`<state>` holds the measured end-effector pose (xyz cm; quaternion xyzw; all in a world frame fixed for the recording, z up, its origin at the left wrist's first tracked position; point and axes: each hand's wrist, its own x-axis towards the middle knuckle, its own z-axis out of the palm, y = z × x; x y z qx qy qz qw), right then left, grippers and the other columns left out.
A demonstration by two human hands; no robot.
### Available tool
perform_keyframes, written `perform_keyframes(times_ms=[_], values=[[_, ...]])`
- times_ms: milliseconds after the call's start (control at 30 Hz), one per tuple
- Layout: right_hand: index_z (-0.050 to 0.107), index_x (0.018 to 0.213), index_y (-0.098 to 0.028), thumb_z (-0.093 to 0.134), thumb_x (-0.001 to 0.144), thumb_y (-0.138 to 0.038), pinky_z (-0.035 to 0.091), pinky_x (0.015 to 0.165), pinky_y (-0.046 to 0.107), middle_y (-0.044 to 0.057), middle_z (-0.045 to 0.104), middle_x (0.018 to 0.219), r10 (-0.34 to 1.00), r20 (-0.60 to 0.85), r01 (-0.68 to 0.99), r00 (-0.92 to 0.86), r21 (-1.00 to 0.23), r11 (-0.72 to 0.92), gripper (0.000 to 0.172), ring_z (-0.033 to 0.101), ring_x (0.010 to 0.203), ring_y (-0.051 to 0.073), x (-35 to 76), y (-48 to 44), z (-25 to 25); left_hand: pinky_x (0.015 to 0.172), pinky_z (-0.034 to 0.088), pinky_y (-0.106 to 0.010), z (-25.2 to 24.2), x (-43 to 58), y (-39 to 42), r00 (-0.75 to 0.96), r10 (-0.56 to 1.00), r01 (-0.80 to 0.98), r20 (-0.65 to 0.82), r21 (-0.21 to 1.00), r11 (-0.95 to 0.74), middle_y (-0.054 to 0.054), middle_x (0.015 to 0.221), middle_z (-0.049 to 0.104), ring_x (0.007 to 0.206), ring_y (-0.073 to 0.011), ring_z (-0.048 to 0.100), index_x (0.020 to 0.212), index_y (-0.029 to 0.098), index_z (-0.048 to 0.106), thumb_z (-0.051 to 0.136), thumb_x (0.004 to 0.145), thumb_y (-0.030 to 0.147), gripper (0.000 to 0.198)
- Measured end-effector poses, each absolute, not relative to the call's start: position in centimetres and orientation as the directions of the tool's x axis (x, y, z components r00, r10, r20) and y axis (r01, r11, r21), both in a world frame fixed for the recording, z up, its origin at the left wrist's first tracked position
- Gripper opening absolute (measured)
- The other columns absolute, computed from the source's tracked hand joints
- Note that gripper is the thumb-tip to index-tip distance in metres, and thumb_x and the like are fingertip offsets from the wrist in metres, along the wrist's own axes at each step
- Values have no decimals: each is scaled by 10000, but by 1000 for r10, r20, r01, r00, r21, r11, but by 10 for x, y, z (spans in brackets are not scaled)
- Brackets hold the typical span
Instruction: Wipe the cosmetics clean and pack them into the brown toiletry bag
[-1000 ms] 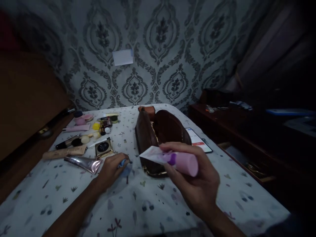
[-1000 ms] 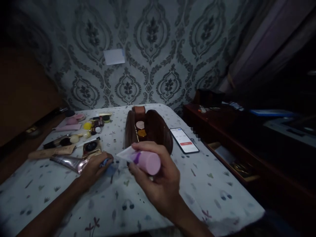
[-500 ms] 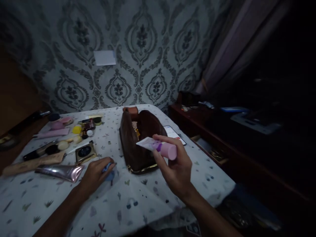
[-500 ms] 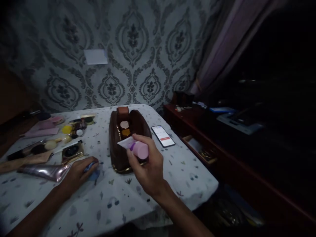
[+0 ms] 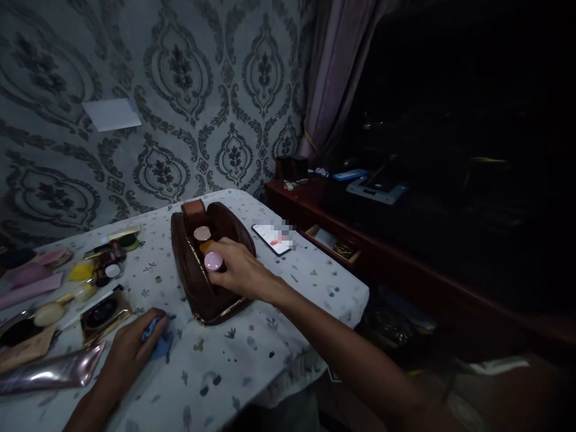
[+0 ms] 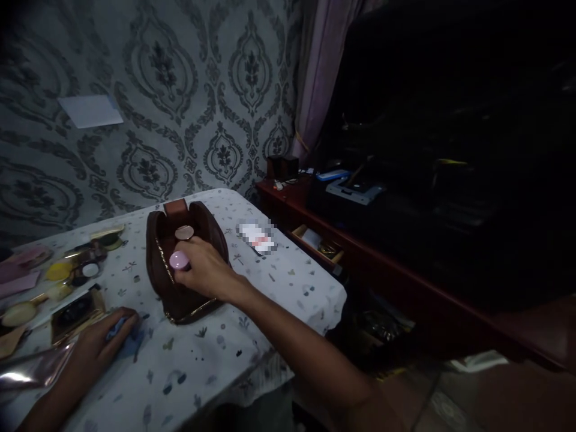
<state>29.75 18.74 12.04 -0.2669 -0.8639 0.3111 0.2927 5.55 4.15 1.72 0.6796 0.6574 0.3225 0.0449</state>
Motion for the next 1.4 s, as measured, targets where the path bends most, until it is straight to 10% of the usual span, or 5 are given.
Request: perform_keyframes(times_ms=[233, 567, 767, 1133, 1400], values=[[572, 775, -197, 664, 786, -151, 433, 759, 260, 11, 453, 896, 629, 263, 363, -732, -630, 686, 103, 536, 848, 167, 286, 193, 120, 604, 535, -223, 19, 57, 42, -90, 922, 864, 375, 489, -115, -4, 744, 731, 634, -168, 686, 817, 228, 659, 471, 917, 608, 436], [700, 912, -129, 632, 777, -133, 482, 718, 278, 139, 726, 978, 542, -60, 517, -838, -405, 754, 151, 696, 924, 259, 279, 197, 131, 627, 497, -216, 22, 58, 41, -57, 941, 847, 333, 515, -131, 10, 731, 694, 632, -143, 648, 841, 216, 642, 473, 953, 510, 357], [720, 894, -161, 673, 695, -85, 497, 765, 252, 108, 740, 1028, 499, 32, 435, -866, -443, 784, 218, 697, 961, 237, 276, 200, 131, 682, 474, -241, 25, 59, 40, -37, 942, 855, 334, 499, -143, -1, 750, 664, 674, -142, 624, 845, 205, 609, 434, 993, 453, 337], [569, 557, -202, 541, 688, -95, 384, 490, 230, -2, 604, 557, 488, -82, 464, -869, -481, 744, 171, 613, 547, 160, 272, 200, 130, 699, 459, -234, 24, 55, 35, 46, 930, 871, 365, 441, -216, -12, 791, 650, 732, -136, 621, 899, 197, 606, 386, 1027, 391, 320], [702, 971, -221, 485, 921, -347, 503, 627, 308, 43, 751, 852, 592, 418, 336, -689, -540, 772, 257, 707, 743, 221, 279, 193, 117, 671, 453, -228, 22, 52, 35, 44, 915, 887, 401, 405, -221, -19, 799, 662, 714, -131, 621, 918, 191, 608, 385, 1029, 352, 296]])
